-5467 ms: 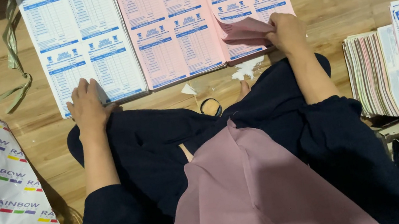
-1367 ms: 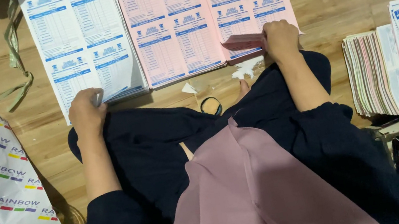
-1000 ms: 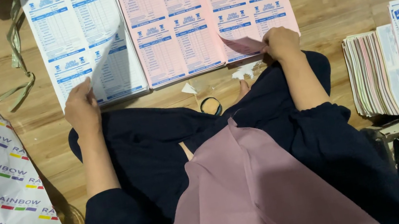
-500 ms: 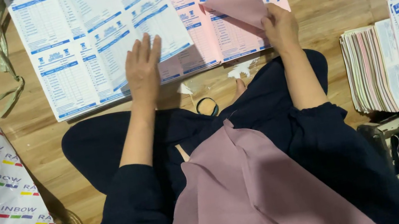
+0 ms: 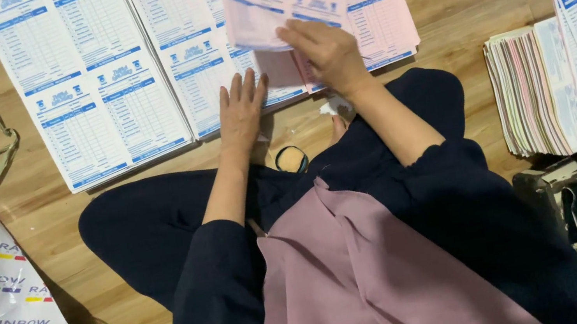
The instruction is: Inspecting and sorting printed multi-part forms by flipping through pages
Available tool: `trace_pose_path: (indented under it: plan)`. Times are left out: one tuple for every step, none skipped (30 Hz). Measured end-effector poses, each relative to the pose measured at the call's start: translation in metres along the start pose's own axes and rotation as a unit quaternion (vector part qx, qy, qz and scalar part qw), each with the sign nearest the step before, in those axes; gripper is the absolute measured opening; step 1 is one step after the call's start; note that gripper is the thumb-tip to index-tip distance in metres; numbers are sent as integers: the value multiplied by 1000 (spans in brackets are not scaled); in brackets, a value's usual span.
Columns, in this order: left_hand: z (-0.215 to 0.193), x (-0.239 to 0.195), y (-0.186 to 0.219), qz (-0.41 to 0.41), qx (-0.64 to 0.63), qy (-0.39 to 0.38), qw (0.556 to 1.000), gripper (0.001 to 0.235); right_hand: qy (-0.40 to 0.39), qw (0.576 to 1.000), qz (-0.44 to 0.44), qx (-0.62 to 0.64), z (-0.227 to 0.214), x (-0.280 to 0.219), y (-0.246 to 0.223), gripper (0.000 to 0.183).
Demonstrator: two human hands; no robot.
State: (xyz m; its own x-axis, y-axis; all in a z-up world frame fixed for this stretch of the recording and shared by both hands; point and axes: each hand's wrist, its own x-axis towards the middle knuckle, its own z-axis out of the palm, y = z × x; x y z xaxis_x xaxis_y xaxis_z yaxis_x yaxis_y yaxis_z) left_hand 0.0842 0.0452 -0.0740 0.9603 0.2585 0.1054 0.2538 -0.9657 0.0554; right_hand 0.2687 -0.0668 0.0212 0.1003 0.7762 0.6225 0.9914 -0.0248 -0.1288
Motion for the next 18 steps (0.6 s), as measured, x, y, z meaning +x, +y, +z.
trace_pose_path:
  plan:
    - [5,0,-1,1,-30,-4,1000,47,-7,999,-48,-13,11,0,-2,53]
    - [-11,-1,5,0,-29,-5,1000,47,-6,999,-48,-12,18,4,-13,53]
    - [-28,-3,10,-9,-43,21,999,48,25,998,-58,-30,26,8,-24,28]
    - [-44,-5,15,-18,-55,47,997,55,57,995,-68,-47,34,12,-35,18]
    - [-39,-14,15,-20,-54,45,997,55,57,995,-68,-44,40,13,-41,18]
    - [-34,-24,15,3,-54,63,997,51,41,994,-90,-53,47,14,-48,18]
    - [-29,-34,14,26,-54,80,995,48,25,991,-112,-62,54,15,-55,18]
    - [-30,-44,13,25,-52,79,995,48,26,992,-112,-60,58,13,-59,18]
    - [-31,-53,12,55,-93,86,990,36,17,989,-137,-57,62,12,-63,19]
    - [-33,-64,11,83,-133,94,983,25,7,985,-163,-54,67,10,-68,20]
    - [-41,-75,6,80,-132,93,984,25,8,985,-164,-50,68,8,-70,20]
    - [-48,-85,0,62,-147,96,983,22,-11,983,-178,-53,68,6,-70,21]
    - [-56,-94,-5,43,-161,99,981,18,-31,979,-192,-56,68,3,-71,22]
    - [-62,-99,-14,42,-160,101,981,18,-30,979,-194,-57,59,5,-76,22]
    - [-67,-105,-24,21,-143,112,983,14,-89,978,-185,-35,51,6,-80,26]
    - [-72,-111,-32,-1,-126,122,985,11,-148,973,-175,-14,42,7,-84,31]
    - [-74,-111,-38,-2,-125,124,984,11,-148,973,-177,-14,49,2,-83,31]
    - [-77,-111,-43,-22,-98,127,987,17,-217,962,-168,-11,56,-3,-82,39]
